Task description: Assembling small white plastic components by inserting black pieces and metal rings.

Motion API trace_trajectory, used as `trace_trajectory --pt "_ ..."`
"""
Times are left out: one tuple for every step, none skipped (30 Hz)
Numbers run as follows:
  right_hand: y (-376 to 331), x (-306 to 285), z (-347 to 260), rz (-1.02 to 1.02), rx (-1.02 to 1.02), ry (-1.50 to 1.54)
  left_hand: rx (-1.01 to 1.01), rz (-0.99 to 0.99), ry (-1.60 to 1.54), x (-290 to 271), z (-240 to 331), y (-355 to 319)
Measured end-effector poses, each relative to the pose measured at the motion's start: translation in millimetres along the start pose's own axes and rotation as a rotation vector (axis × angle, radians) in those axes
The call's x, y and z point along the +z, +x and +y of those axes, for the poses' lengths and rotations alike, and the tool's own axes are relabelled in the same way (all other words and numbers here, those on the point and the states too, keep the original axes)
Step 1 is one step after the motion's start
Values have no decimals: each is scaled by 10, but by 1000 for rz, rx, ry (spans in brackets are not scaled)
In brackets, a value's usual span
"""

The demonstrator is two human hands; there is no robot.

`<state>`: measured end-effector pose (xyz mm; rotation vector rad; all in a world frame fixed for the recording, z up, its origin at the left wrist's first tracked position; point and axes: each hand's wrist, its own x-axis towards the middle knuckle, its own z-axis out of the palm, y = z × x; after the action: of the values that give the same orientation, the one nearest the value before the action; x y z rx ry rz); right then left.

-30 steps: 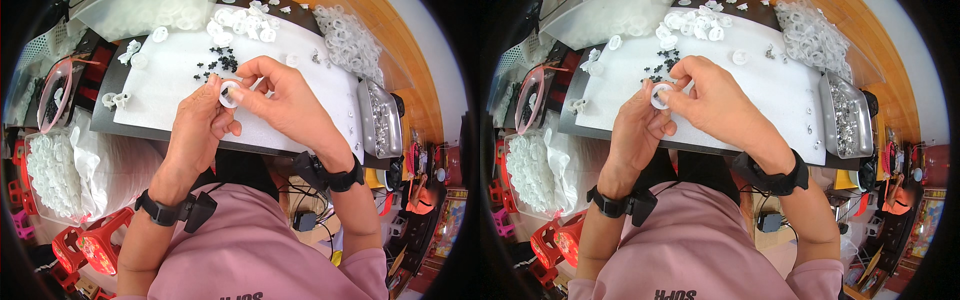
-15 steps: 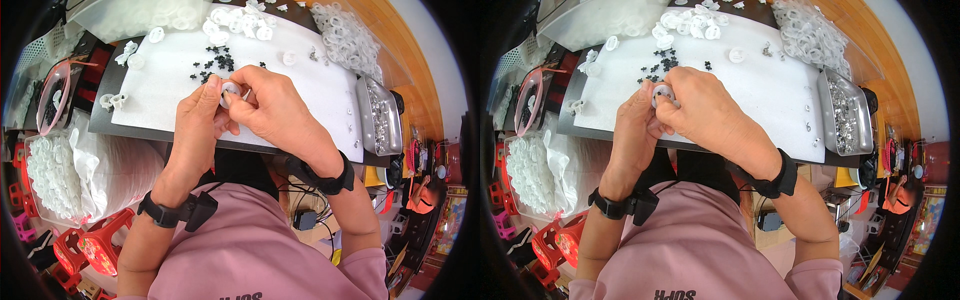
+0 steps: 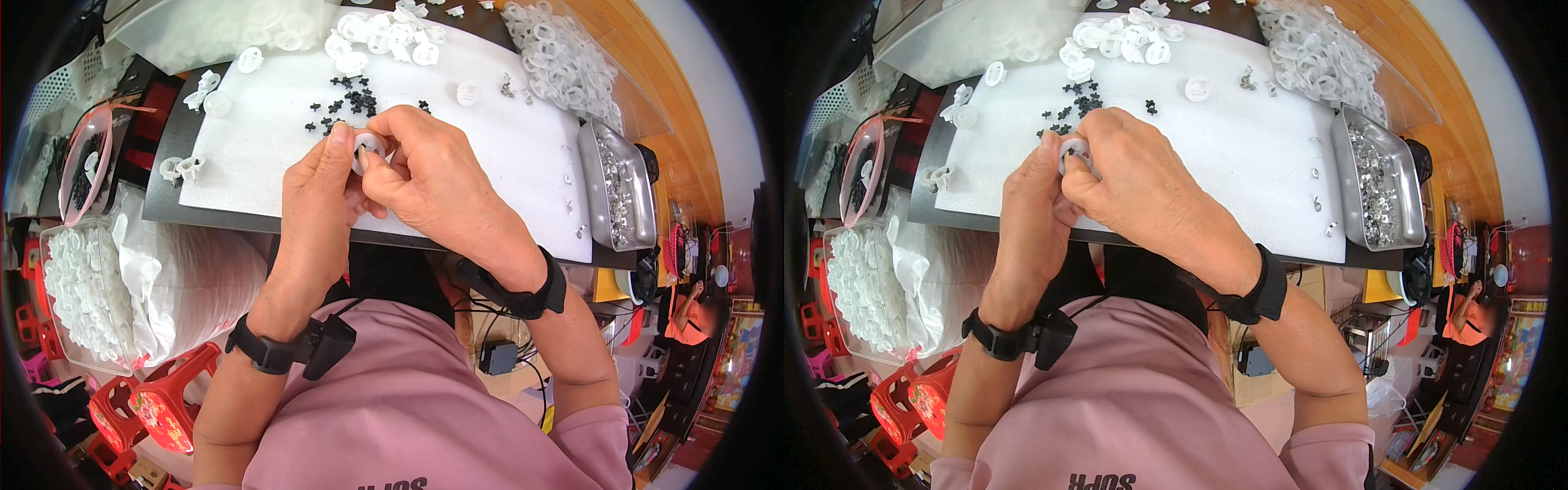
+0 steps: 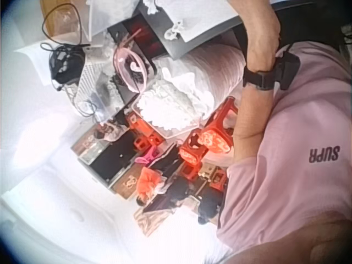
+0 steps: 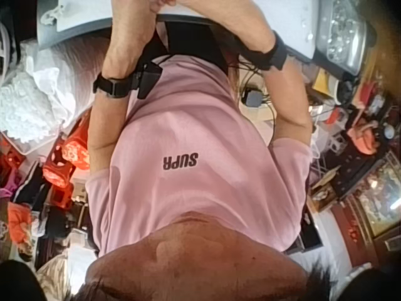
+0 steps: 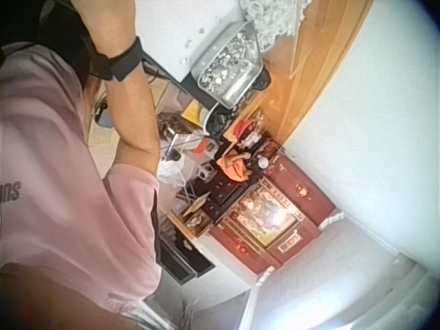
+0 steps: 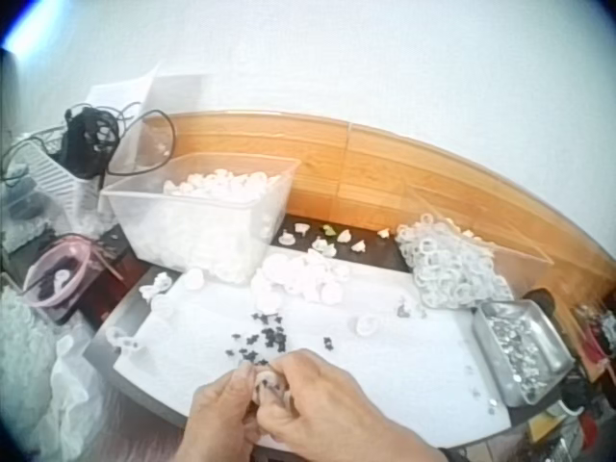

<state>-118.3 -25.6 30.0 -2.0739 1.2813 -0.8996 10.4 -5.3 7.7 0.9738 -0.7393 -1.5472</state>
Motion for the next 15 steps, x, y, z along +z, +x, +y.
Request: trace_trajectory --pt "5 -17 0 -1 -1 0 -25 -12 -47 -11 8 12" --pt "5 -56 4 -74 114 225 -49 -25 -93 -27 16 21" --pt "4 -93 18 -147 231 450 -49 -24 -93 -58 23 30" --pt "8 -118 41 -147 231 451 -77 -85 -116 -104 34 39" --pt "17 -141 69 -157 243 525 -105 -144 -138 -128 40 45" --pt "26 -155 84 -167 255 599 -105 -145 -139 -124 47 46" --pt "37 -158 90 -166 256 599 -122 -148 -144 -117 58 45" --pt "48 -160 95 -177 281 601 -139 -151 -150 -111 64 46" --pt "56 -152 98 -190 305 604 -139 -149 -149 -117 62 48" --pt "61 -143 92 -191 305 606 -139 -157 -154 -125 57 51" --pt "69 -134 80 -199 328 614 -140 -164 -160 -134 50 53" --pt "77 -131 71 -206 350 622 -140 -164 -159 -144 44 58" --pt "82 -131 71 -207 350 622 -143 -191 -193 -157 35 64" --pt "88 -131 72 -218 361 622 -146 -218 -227 -163 31 67" --pt "94 -128 74 -231 373 624 -146 -217 -227 -160 32 65"
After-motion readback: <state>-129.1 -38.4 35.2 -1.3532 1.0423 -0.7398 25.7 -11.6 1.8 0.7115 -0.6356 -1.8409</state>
